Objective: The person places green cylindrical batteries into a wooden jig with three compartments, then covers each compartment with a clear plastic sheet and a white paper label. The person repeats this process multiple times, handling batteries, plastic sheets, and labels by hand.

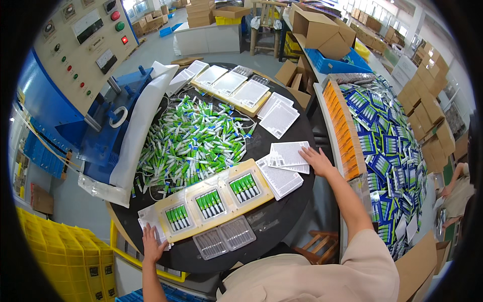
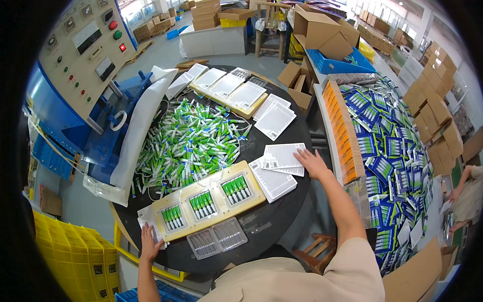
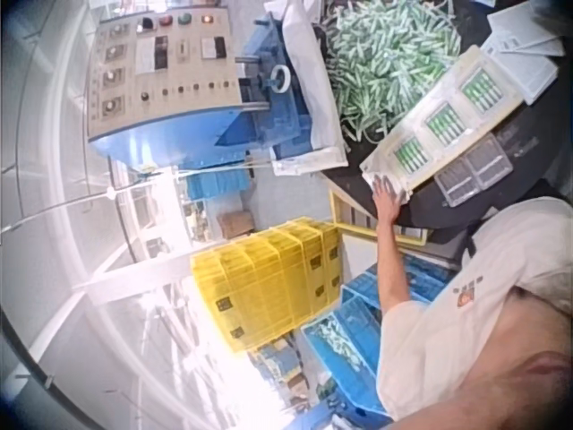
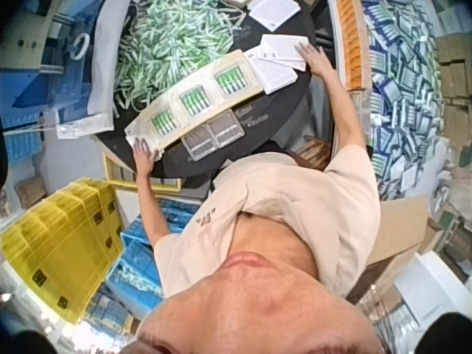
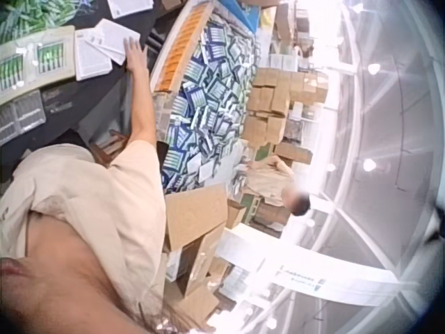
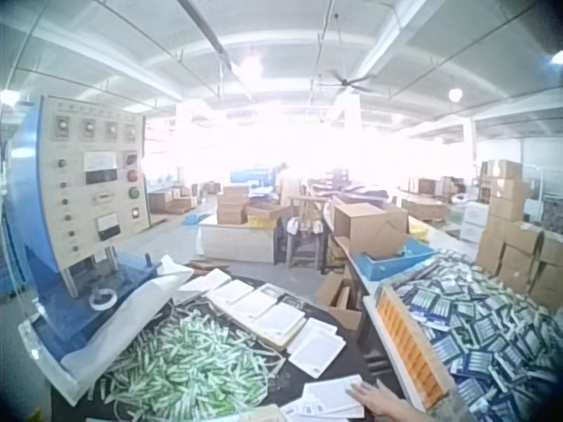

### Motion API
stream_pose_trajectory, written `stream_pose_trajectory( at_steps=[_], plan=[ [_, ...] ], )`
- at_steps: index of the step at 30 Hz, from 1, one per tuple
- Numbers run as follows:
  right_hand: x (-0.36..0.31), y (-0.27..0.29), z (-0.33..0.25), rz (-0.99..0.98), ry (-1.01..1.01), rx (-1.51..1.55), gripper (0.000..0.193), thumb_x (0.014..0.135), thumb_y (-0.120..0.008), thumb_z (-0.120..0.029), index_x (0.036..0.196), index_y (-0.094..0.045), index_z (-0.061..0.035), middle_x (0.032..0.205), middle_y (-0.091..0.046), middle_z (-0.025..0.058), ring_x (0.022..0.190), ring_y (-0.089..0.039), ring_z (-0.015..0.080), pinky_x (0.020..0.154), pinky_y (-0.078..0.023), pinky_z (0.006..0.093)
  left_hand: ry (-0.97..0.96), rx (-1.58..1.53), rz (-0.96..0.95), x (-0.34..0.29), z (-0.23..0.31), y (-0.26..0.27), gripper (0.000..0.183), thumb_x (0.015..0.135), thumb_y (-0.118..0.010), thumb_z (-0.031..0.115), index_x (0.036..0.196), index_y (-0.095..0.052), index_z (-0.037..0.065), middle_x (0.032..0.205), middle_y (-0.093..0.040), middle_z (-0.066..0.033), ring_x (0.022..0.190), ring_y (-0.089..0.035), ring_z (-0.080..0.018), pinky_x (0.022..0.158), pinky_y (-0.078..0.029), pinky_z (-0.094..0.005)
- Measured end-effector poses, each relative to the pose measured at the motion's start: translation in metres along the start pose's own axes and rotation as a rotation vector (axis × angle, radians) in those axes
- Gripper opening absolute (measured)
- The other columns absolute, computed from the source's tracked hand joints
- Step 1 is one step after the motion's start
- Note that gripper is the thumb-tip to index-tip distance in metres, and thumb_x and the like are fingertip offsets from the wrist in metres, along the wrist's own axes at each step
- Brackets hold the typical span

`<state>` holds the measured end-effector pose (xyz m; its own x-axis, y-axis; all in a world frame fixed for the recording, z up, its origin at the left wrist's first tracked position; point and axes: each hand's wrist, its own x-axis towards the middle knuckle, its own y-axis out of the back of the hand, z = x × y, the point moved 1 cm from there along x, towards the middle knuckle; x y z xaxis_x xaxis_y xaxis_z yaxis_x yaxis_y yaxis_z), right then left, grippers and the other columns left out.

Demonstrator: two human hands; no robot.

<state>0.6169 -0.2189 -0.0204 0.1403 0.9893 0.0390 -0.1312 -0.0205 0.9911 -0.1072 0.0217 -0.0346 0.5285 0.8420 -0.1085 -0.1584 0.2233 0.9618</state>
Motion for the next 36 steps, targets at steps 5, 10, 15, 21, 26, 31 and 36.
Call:
stream_pose_trajectory(
  at_steps=[5, 10, 15, 21, 26, 31, 36],
  plan=[
    [-0.023, -0.012, -0.004, 0.018, -0.038, 0.061, 0.053, 0.082, -0.058, 0.0, 0.135, -0.059, -0.0021, 0.137, -0.063, 0.0145, 0.121, -0.06, 0.0341, 0.101, -0.05, 0.0447, -0.124, 0.105, -0.05, -0.004, -0.016, 0.001, 0.095, 0.075, -0.083, 0.049, 0.148, -0.045, 0.002, 0.156, -0.04, -0.0266, 0.144, -0.037, -0.0451, 0.117, -0.033, -0.0505],
    [-0.027, 0.064, -0.044, 0.461, -0.127, 0.457, 0.031, 0.087, -0.063, 0.005, 0.117, -0.068, -0.0011, 0.11, -0.068, 0.0149, 0.104, -0.062, 0.0341, 0.089, -0.048, 0.0416, -0.094, 0.315, -0.089, -0.017, -0.003, 0.008, 0.078, 0.087, -0.07, 0.053, 0.143, -0.048, 0.003, 0.153, -0.047, -0.0189, 0.142, -0.043, -0.0354, 0.115, -0.033, -0.0586],
    [-0.008, 0.128, -0.165, 0.737, -0.086, 0.66, 0.026, 0.097, -0.057, 0.0, 0.12, -0.068, 0.0016, 0.116, -0.072, 0.0192, 0.106, -0.071, 0.0335, 0.09, -0.056, 0.0413, -0.183, 0.433, -0.103, -0.016, 0.009, 0.015, 0.077, 0.091, -0.067, 0.051, 0.143, -0.046, -0.002, 0.155, -0.041, -0.0241, 0.145, -0.038, -0.0394, 0.119, -0.031, -0.0561],
    [0.036, 0.121, -0.341, 0.664, 0.688, 0.462, 0.033, 0.09, -0.063, -0.008, 0.121, -0.069, -0.0002, 0.125, -0.07, 0.0162, 0.115, -0.069, 0.029, 0.102, -0.055, 0.0401, -0.299, 0.524, -0.062, -0.015, -0.002, -0.004, 0.056, 0.096, -0.062, 0.03, 0.138, -0.05, -0.006, 0.144, -0.052, -0.0298, 0.137, -0.049, -0.0414, 0.116, -0.039, -0.0449],
    [0.049, 0.104, -0.427, 0.647, 0.74, 0.507, 0.033, 0.093, -0.058, -0.012, 0.123, -0.067, -0.0007, 0.131, -0.067, 0.015, 0.123, -0.065, 0.0273, 0.108, -0.05, 0.0398, -0.041, 0.181, 0.417, -0.026, 0.007, 0.033, 0.046, 0.092, -0.051, 0.0, 0.137, -0.05, -0.01, 0.141, -0.055, -0.0287, 0.129, -0.056, -0.0421, 0.113, -0.044, -0.0454],
    [0.031, 0.107, -0.402, 0.619, 0.566, 0.503, 0.036, 0.093, -0.059, -0.01, 0.126, -0.068, -0.002, 0.129, -0.069, 0.015, 0.123, -0.066, 0.0277, 0.107, -0.051, 0.0404, -0.026, 0.055, 0.645, -0.034, 0.107, 0.035, 0.052, 0.093, -0.05, -0.003, 0.144, -0.045, -0.011, 0.148, -0.049, -0.0288, 0.138, -0.049, -0.0422, 0.117, -0.04, -0.0473],
    [0.025, 0.082, -0.351, 0.517, 0.458, 0.422, 0.034, 0.091, -0.062, -0.01, 0.123, -0.069, -0.002, 0.126, -0.07, 0.0145, 0.121, -0.067, 0.0278, 0.106, -0.052, 0.0404, -0.351, 0.078, 0.455, -0.022, 0.158, -0.003, 0.051, 0.094, -0.049, 0.004, 0.143, -0.047, -0.008, 0.149, -0.048, -0.0278, 0.142, -0.046, -0.0399, 0.12, -0.035, -0.0522]
  ],
)
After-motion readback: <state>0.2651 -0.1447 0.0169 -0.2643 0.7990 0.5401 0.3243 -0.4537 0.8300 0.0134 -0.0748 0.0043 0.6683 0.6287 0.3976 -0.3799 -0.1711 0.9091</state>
